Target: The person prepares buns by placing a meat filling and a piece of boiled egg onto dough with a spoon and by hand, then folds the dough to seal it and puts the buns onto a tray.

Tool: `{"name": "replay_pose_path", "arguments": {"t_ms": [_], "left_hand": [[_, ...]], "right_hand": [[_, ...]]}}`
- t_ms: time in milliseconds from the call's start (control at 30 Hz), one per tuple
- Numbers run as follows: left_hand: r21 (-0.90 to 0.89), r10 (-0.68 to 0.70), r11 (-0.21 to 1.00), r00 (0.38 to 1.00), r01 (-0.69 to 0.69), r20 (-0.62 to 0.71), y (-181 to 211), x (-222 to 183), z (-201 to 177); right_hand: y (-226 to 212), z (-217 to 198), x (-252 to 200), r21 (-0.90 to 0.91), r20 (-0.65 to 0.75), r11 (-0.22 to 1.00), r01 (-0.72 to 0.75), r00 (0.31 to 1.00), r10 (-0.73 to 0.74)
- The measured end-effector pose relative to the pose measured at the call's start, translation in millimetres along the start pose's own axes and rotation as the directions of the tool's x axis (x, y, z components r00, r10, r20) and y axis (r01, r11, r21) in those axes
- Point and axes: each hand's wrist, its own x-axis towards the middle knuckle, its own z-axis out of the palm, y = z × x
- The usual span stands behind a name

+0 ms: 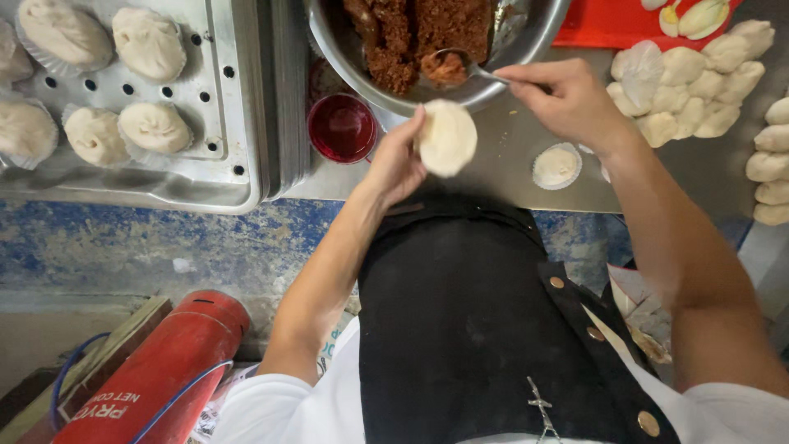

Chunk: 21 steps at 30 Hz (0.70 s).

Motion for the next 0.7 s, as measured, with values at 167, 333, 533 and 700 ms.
{"name": "replay_pose_path", "arguments": {"t_ms": [167,333,533,700], "left_hand": [[-0.161,0.189,0.973,0.973,-0.168,0.131,20,42,15],[-0.131,0.291,0.947,0.956,-0.293,-0.033,41,51,15],[0.176,0.309,0.939,0.950,-0.297,-0.047,75,-18,23],[0.384,0.165,0.916,0.983,-0.120,-0.085,37,-40,7]], "right_hand": [[13,29,-12,-0.576,-0.061,0.771,0.271,0.926,-0.372],[7,39,-53,-0.416,-0.270,0.875,0.247,0.885,-0.378],[-2,22,-47,-0.388,-0.382,0.912,0.132,0.878,-0.289],[-8,49,10,-0.649,-0.249,0.751,0.121,0.899,-0.359]]}}
